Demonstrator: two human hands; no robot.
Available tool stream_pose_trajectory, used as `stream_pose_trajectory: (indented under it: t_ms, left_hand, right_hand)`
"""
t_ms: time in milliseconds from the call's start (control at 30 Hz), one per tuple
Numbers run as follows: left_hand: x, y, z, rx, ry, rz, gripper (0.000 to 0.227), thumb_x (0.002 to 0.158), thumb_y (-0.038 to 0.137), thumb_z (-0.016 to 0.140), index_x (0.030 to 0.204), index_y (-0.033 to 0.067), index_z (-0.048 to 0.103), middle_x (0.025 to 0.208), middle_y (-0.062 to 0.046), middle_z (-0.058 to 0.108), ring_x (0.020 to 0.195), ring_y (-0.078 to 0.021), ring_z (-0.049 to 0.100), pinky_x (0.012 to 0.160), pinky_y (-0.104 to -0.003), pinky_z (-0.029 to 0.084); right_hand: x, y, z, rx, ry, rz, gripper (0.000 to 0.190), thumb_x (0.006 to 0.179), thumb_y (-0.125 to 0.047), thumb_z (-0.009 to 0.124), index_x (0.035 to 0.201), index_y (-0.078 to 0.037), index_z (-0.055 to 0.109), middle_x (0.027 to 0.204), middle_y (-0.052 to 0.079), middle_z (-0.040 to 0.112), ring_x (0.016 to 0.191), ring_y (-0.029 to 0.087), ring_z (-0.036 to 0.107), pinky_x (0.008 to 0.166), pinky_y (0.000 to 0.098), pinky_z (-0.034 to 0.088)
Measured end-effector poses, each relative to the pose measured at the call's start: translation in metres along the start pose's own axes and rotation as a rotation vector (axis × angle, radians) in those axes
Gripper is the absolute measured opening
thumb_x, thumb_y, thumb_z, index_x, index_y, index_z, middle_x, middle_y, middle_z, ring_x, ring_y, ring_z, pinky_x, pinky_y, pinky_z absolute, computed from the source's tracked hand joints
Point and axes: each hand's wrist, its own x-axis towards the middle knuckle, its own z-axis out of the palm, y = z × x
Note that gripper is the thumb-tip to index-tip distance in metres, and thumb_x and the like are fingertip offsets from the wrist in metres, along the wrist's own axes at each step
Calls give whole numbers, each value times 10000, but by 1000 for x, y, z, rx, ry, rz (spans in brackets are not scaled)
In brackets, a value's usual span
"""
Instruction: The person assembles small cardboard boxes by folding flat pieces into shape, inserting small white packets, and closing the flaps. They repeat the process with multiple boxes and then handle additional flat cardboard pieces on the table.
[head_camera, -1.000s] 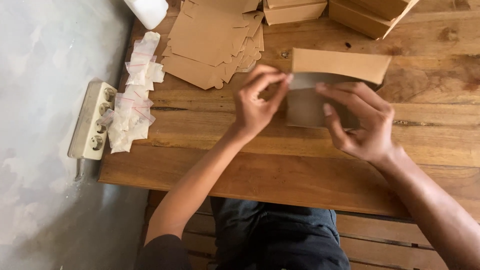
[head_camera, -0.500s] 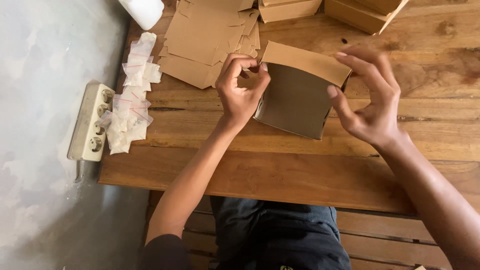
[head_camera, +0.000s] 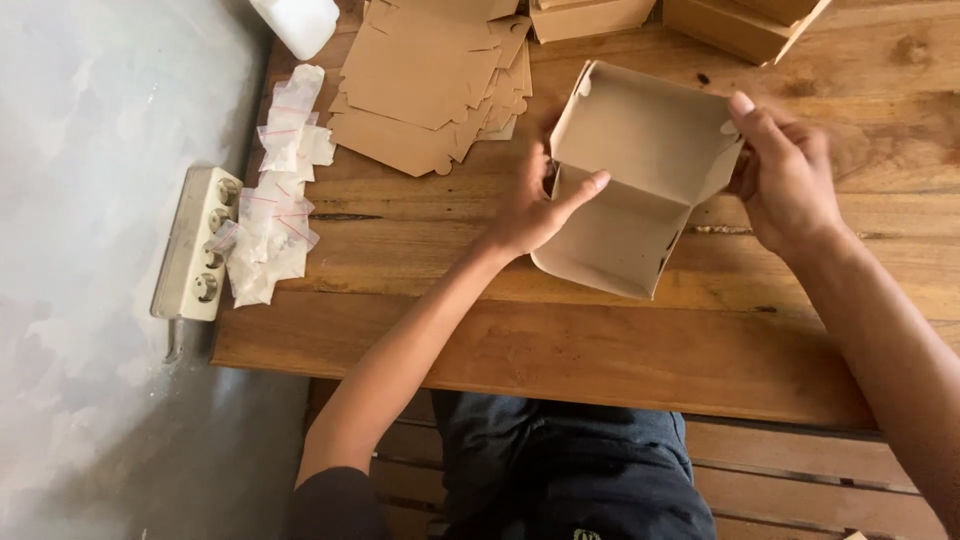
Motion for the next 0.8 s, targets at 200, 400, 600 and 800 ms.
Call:
stream_pose_trajectory:
  t_ms: [200, 400, 600, 800]
  left_hand:
    - [7, 20, -2, 114, 43, -163, 736, 962, 396, 653, 1486, 4, 315, 1564, -192, 417, 1493, -289, 391, 1276, -437, 309]
    - [24, 60, -27, 389, -237, -531, 882, 754, 828, 327, 1182, 90, 550, 640, 57, 467, 483, -70, 435, 405, -228, 386]
    - [-4, 82, -63, 537, -31, -234, 551, 1001, 555, 417, 1214, 94, 630, 1283, -94, 701, 1214, -248, 681, 1025, -366, 500]
    - [-67, 104, -112, 692, 83, 28, 249, 1045, 226, 605, 1169, 13, 638, 1207, -132, 676, 1209, -285, 654, 1059, -378, 513]
  right_hand:
    - [10, 5, 1, 162, -11, 427, 229, 1092, -410, 573, 1058, -185, 599, 926, 13, 745, 714, 161, 736, 490, 234, 588]
    - [5, 6, 5, 27, -21, 420, 304, 1097, -434, 525, 1113, -156, 647, 923, 17, 696, 780, 193, 701, 619, 343, 592]
    - [-4, 17, 22, 3, 106, 424, 231, 1007, -405, 693, 1020, -175, 709, 867, -52, 693, 724, 81, 655, 612, 248, 523]
    - [9, 66, -2, 12, 61, 339, 205, 1110, -362, 636, 1021, -180, 664, 933, -39, 699, 782, 97, 685, 703, 250, 554]
